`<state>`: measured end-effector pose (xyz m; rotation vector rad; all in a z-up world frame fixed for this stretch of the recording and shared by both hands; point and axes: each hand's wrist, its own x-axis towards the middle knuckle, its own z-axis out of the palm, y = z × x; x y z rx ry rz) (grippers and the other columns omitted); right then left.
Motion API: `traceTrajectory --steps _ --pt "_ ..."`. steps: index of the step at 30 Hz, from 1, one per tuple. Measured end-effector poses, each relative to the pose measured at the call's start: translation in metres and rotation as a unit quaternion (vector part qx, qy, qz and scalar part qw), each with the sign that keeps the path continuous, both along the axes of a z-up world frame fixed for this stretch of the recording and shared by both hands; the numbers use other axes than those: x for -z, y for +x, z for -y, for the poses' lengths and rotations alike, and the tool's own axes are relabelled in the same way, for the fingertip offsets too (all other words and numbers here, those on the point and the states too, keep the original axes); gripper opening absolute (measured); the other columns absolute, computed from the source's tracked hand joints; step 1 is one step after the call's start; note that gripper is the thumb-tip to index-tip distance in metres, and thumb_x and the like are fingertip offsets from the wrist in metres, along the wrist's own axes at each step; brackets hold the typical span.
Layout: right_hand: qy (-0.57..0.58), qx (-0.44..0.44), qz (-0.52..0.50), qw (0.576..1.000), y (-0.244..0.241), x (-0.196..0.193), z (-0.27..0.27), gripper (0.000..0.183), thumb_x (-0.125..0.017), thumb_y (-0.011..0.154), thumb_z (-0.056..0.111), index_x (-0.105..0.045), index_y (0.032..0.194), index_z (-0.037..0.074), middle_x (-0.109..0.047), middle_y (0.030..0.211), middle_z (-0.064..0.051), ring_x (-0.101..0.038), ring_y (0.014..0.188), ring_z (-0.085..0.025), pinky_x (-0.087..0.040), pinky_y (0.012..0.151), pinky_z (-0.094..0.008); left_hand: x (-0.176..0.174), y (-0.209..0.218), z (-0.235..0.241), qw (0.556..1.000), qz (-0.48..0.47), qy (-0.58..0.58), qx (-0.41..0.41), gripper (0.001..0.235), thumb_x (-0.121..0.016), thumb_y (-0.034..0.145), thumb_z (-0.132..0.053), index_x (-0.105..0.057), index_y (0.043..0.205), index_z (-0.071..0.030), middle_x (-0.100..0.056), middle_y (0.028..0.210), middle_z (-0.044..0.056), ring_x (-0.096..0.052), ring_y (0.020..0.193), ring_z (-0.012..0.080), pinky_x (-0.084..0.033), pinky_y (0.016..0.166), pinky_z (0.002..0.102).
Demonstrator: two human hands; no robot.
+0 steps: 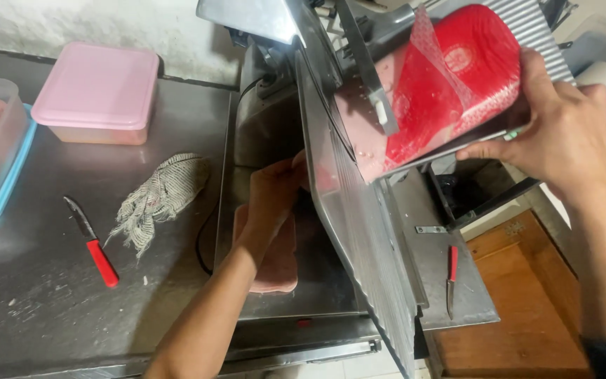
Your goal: Slicing ham using an electric deli slicer and storing the slices in a plastic container.
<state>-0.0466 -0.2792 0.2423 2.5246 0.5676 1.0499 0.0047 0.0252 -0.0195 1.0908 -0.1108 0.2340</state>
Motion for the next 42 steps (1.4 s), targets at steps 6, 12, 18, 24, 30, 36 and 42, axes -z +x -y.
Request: traceTrajectory --steps 6,12,18,24,30,36,42 --pt "0.012 -0.024 -0.001 1.000 0.030 0.000 0.001 0.125 -0.089 0.049 0.073 -0.050 0.146 0.004 -0.066 0.072 -0.001 -0.068 0.079 -0.025 -0.037 0.086 -0.039 0.013 0.000 -0.011 0.999 0.029 0.004 -0.030 0.018 -0.066 0.091 0.000 -0.078 0.104 0.001 -0.075 0.088 0.002 -0.067 0.078 0.0086 -0.054 0.070 0.025" --pt "-0.004 -0.029 0.008 1.000 0.045 -0.002 0.001 0.129 -0.088 0.049 0.075 -0.047 0.148 0.005 -0.067 0.076 -0.004 -0.068 0.081 -0.028 -0.039 0.088 -0.041 -0.056 -0.059 -0.042 0.941 0.103 0.291 -0.135 0.016 -0.070 0.088 -0.009 -0.080 0.102 -0.007 -0.078 0.092 0.009 -0.071 0.082 0.0217 -0.056 0.071 0.033" --pt "-0.051 -0.033 0.061 0.996 0.041 0.002 0.004 0.131 -0.084 0.052 0.081 -0.048 0.148 -0.001 -0.070 0.077 -0.004 -0.069 0.082 -0.026 -0.042 0.096 -0.039 -0.115 -0.117 -0.075 0.822 0.223 0.506 -0.134 0.018 -0.075 0.082 -0.016 -0.079 0.099 -0.012 -0.076 0.094 0.014 -0.071 0.085 0.0367 -0.056 0.071 0.043" --pt "-0.058 -0.017 0.078 0.995 0.049 0.011 0.015 0.139 -0.077 0.056 0.088 -0.046 0.156 -0.004 -0.069 0.072 -0.003 -0.069 0.076 -0.024 -0.048 0.092 -0.036 -0.127 -0.140 -0.087 0.764 0.127 0.629 -0.068 0.019 -0.071 0.073 -0.009 -0.081 0.089 -0.009 -0.073 0.083 0.017 -0.070 0.077 0.0381 -0.057 0.072 0.043" --pt "-0.054 -0.038 0.077 0.995 0.052 0.013 0.014 0.134 -0.080 0.057 0.083 -0.047 0.154 -0.003 -0.069 0.071 -0.005 -0.069 0.074 -0.026 -0.054 0.088 -0.036 -0.152 -0.168 -0.090 0.746 0.161 0.646 0.025 0.014 -0.080 0.073 -0.023 -0.081 0.080 -0.012 -0.072 0.074 0.014 -0.068 0.068 0.0359 -0.054 0.066 0.044" --pt "0.009 -0.091 0.029 0.995 0.038 0.006 -0.004 0.115 -0.096 0.055 0.059 -0.054 0.145 0.000 -0.073 0.089 -0.014 -0.068 0.076 -0.028 -0.058 0.073 -0.035 -0.152 -0.162 -0.089 0.718 0.130 0.678 0.091 0.019 -0.082 0.074 -0.036 -0.084 0.082 -0.019 -0.075 0.076 0.010 -0.070 0.070 0.0311 -0.055 0.068 0.042" --pt "0.175 -0.308 -0.147 0.924 0.057 0.015 0.004 0.086 -0.094 0.076 0.024 -0.047 0.141 -0.008 -0.070 0.121 -0.022 -0.072 0.109 -0.028 -0.060 0.091 -0.034 -0.125 -0.120 -0.084 0.757 0.162 0.622 0.120 0.016 -0.079 0.076 -0.035 -0.084 0.088 -0.025 -0.080 0.089 0.000 -0.075 0.078 0.0251 -0.058 0.072 0.037"
